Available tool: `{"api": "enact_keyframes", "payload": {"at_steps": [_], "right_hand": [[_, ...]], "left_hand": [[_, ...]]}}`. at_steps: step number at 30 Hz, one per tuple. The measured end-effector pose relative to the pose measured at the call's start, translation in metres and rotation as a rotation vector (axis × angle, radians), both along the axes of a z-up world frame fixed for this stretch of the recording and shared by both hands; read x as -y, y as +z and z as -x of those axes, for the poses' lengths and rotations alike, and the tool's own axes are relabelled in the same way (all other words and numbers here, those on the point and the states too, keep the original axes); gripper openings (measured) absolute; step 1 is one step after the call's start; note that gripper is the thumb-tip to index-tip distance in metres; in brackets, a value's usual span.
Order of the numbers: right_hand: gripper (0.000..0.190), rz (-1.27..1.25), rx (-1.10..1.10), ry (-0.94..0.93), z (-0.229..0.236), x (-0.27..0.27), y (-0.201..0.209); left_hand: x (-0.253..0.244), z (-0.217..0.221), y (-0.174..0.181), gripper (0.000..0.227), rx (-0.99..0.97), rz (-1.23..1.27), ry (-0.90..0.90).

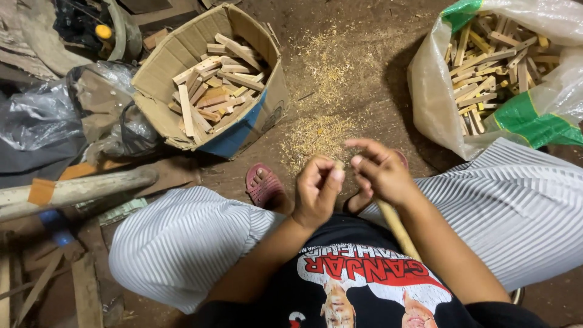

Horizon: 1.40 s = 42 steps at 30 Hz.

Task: A person sits on the floor and manually inspects and cleans small wooden sticks, moving them between containers.

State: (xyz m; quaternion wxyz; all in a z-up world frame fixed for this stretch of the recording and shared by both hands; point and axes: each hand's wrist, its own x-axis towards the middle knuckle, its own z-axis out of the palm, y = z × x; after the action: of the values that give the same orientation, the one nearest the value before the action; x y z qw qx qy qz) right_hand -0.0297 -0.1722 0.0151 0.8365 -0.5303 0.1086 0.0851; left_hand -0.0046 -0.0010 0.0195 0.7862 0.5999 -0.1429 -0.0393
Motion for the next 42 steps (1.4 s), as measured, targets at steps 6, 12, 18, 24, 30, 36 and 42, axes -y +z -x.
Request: {"api": "enact_keyframes", "payload": {"at_steps": [6,12,18,24,30,36,42], "right_hand": [[0.046,-0.215,-0.002,-0.025,0.004,-0.004,0.036],[0.048,-0.310,0.009,0.036,0.013,-0.022,0.038],[0.039,-0.227,-0.007,0.037,0.011,-0.021,0.045],[0.037,-0.113,-0.090,-0.085,-0.003,0.027,-0.022],[0.046,-0.245,-0.122,-0.053,0.006,-0.002,0.005],[0.042,0.028,-0.096,-0.165,-0.004,0.002,0.021],[0.025,0.281,-0.093,-0.485,0.001,0.118,0.051]], "left_hand": [[-0.006,-0.007,0.001,0.038,-0.120,0.001,-0.031],[-0.009,-0.016,-0.005,0.033,0.106,-0.226,-0.035],[-0.009,-0.014,-0.009,0.035,0.141,-0.181,-0.025],[-0.001,-0.007,0.031,0.050,0.010,0.164,-0.129],[0.009,-0.019,0.016,0.054,-0.646,0.500,0.097],[0.056,-0.031,0.010,0.038,-0.561,0.589,0.161],[0.118,-0.064,0.040,0.047,-0.204,-0.045,-0.158]]}}
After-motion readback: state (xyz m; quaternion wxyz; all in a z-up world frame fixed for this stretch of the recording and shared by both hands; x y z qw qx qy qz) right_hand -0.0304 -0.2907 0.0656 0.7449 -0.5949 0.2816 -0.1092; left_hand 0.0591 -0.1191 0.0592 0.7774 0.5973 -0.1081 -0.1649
